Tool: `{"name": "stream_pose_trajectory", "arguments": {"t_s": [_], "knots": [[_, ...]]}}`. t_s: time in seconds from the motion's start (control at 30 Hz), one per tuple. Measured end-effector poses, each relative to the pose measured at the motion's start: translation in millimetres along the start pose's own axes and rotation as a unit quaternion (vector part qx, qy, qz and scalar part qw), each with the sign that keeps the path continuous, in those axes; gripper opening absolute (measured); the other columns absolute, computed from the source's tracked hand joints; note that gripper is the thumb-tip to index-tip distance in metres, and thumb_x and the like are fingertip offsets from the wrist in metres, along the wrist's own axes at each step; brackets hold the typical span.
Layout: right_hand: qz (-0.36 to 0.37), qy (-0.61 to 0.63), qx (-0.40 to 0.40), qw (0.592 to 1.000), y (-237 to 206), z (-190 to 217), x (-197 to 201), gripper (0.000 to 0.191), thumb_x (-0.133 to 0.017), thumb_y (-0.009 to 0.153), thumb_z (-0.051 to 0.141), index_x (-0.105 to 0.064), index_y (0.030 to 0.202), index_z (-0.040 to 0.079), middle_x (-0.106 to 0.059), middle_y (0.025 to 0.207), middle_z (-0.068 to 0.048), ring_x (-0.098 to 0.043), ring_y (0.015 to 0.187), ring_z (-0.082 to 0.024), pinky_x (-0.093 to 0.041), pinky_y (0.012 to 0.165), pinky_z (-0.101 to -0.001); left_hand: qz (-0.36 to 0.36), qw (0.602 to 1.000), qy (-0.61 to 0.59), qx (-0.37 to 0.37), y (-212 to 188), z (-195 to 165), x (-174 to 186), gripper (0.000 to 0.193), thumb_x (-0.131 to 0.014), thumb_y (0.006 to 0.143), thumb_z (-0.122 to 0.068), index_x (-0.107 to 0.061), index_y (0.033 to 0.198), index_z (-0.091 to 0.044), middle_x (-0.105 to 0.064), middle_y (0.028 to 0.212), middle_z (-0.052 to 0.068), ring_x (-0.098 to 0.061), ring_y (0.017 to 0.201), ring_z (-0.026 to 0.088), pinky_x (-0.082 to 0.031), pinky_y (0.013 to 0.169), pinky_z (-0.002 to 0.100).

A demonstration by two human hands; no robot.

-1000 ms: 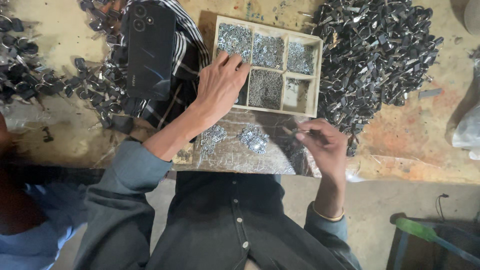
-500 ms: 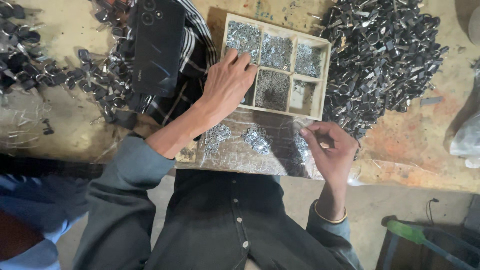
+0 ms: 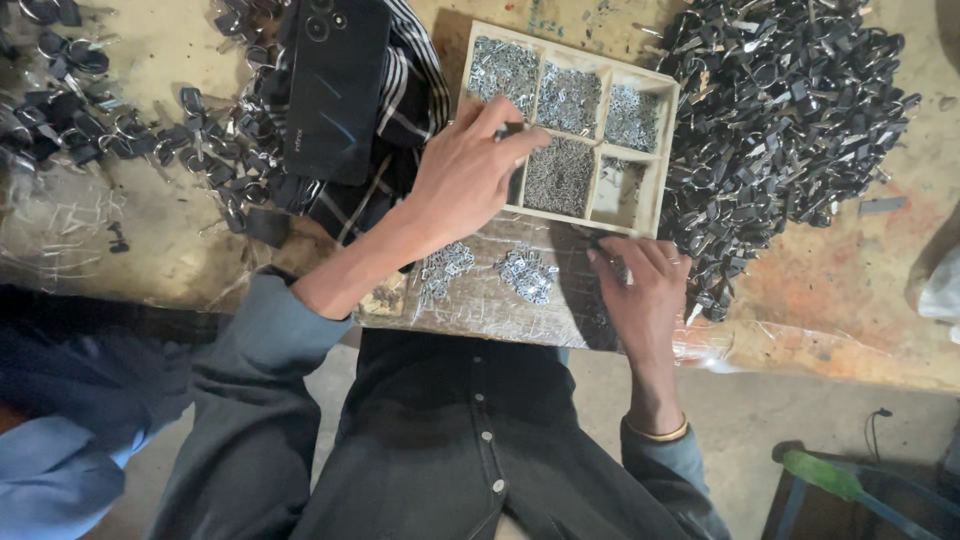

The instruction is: The person sits at a workbench and assembles small metal components. They pick small metal pieces from a compartment tray and press them onto a small cylindrical part held in the other hand, repeating the assembly and placing finished pieces aside.

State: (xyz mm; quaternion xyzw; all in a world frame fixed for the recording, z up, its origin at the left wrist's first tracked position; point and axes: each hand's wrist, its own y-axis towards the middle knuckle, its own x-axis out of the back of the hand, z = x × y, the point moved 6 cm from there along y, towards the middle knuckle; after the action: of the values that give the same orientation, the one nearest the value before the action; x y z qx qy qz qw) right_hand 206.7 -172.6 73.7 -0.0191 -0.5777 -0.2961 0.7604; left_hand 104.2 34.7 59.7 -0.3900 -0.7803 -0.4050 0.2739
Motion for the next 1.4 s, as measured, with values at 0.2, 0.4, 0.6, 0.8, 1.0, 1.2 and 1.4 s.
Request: {"name": "stream_pose_trajectory", "arguments": {"t_s": [0.2, 0.4, 0.6, 0.8, 1.0, 1.2, 1.4], "knots": [[0.038, 0.114, 0.020, 0.993, 29.9, 3.7, 7.0, 0.015, -0.084, 0.088, 0.008, -0.078, 0.102, 0.009, -0.073, 0.097, -0.007, -0.068, 0.092, -0.026, -0.053, 0.081, -0.0380, -0.034, 0.963, -0.265, 0.049, 0.7, 3.7, -0.1, 0.021, -0.080, 0.092, -0.005, -0.072, 0.111, -0.008, -0.074, 0.104, 0.003, -0.070, 0.099, 0.019, -0.057, 0.089, 0.039], [0.111, 0.153, 0.084, 0.978, 79.7, 12.9, -24.0, 0.015, -0.083, 0.088, 0.011, -0.079, 0.102, 0.008, -0.070, 0.092, -0.009, -0.068, 0.083, -0.027, -0.053, 0.074, -0.0377, -0.066, 0.887, -0.443, 0.113, -3.9, 16.9, -5.7, 0.020, -0.079, 0.094, -0.002, -0.072, 0.113, -0.003, -0.077, 0.110, 0.005, -0.074, 0.106, 0.013, -0.061, 0.097, 0.031], [0.128, 0.124, 0.112, 0.978, 101.0, 15.1, -53.6, 0.016, -0.085, 0.085, 0.013, -0.078, 0.097, 0.005, -0.066, 0.088, -0.012, -0.066, 0.083, -0.032, -0.052, 0.075, -0.0424, -0.059, 0.868, -0.463, 0.169, -5.3, 29.5, -16.1, 0.021, -0.079, 0.094, -0.002, -0.074, 0.115, -0.003, -0.079, 0.109, 0.006, -0.075, 0.101, 0.011, -0.064, 0.087, 0.026], [0.113, 0.143, 0.084, 0.980, 108.8, -4.3, -49.7, 0.013, -0.081, 0.088, 0.008, -0.077, 0.100, 0.004, -0.067, 0.091, -0.011, -0.067, 0.089, -0.031, -0.052, 0.079, -0.0409, -0.026, 0.864, -0.468, 0.183, -4.0, 33.4, -29.5, 0.023, -0.076, 0.095, -0.003, -0.074, 0.118, -0.003, -0.079, 0.113, 0.006, -0.076, 0.101, 0.011, -0.065, 0.085, 0.025], [0.087, 0.170, 0.067, 0.979, 122.4, -21.7, -47.6, 0.011, -0.082, 0.092, 0.007, -0.076, 0.101, 0.006, -0.068, 0.097, -0.009, -0.067, 0.095, -0.028, -0.052, 0.083, -0.0386, -0.041, 0.871, -0.456, 0.178, 6.8, 34.2, -31.9, 0.024, -0.078, 0.096, -0.005, -0.075, 0.119, -0.002, -0.078, 0.116, 0.008, -0.076, 0.100, 0.011, -0.065, 0.086, 0.026], [0.073, 0.241, 0.017, 0.968, 122.2, -40.3, -56.6, 0.015, -0.085, 0.092, 0.008, -0.074, 0.099, 0.002, -0.064, 0.100, -0.009, -0.065, 0.095, -0.022, -0.050, 0.083, -0.0334, -0.017, 0.865, -0.456, 0.209, 14.5, 36.1, -41.6, 0.025, -0.077, 0.094, -0.007, -0.074, 0.119, -0.001, -0.079, 0.109, 0.009, -0.078, 0.093, 0.012, -0.064, 0.079, 0.025], [0.041, 0.505, -0.018, 0.862, 117.5, -43.4, -65.9, 0.010, -0.073, 0.102, 0.000, -0.070, 0.112, -0.001, -0.060, 0.121, -0.007, -0.057, 0.114, -0.015, -0.048, 0.100, -0.0298, -0.035, 0.880, -0.440, 0.176, 16.4, 37.9, -40.9, 0.023, -0.078, 0.096, -0.007, -0.075, 0.118, -0.001, -0.079, 0.113, 0.010, -0.078, 0.100, 0.014, -0.065, 0.089, 0.027]]}}
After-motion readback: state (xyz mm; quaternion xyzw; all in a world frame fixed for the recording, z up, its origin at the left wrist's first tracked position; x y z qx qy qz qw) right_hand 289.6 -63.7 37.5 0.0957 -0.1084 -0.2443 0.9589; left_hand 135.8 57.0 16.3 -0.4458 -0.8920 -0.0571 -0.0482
